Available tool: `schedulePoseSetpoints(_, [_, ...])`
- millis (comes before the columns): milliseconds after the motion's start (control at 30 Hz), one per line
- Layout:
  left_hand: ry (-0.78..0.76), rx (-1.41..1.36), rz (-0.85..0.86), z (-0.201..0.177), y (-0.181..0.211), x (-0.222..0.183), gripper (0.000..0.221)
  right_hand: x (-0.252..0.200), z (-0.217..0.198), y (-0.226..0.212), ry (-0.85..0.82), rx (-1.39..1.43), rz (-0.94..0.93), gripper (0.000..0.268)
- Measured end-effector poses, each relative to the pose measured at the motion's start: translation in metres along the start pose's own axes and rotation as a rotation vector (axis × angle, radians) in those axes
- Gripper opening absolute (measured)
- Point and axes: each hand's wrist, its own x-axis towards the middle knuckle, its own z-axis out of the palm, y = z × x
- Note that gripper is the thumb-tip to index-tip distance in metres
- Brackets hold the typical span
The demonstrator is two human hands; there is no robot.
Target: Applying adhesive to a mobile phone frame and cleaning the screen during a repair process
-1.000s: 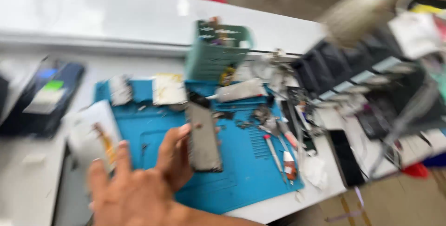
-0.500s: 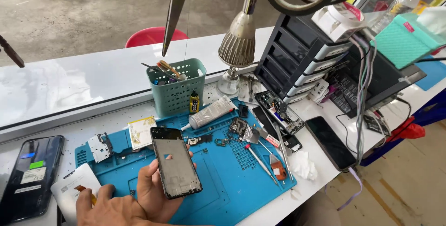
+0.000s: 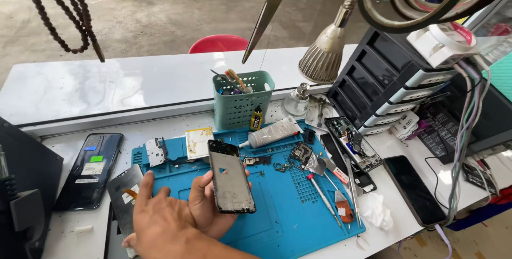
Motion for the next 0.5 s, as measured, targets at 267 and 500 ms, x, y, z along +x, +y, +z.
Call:
schedulePoseSetpoints(267, [-0.011,-0.122,-0.093,-0.013,-0.009,0.004,0.081,0.003,-0.002,0.018,0.117,0.301,-0.039,0.066])
schedulePoseSetpoints(500, [-0.071,-0.225,-0.055,-0.006,-0.008,0.002,0.076,0.011,0.012,0.025,0.173,0.322,-0.093,0.041])
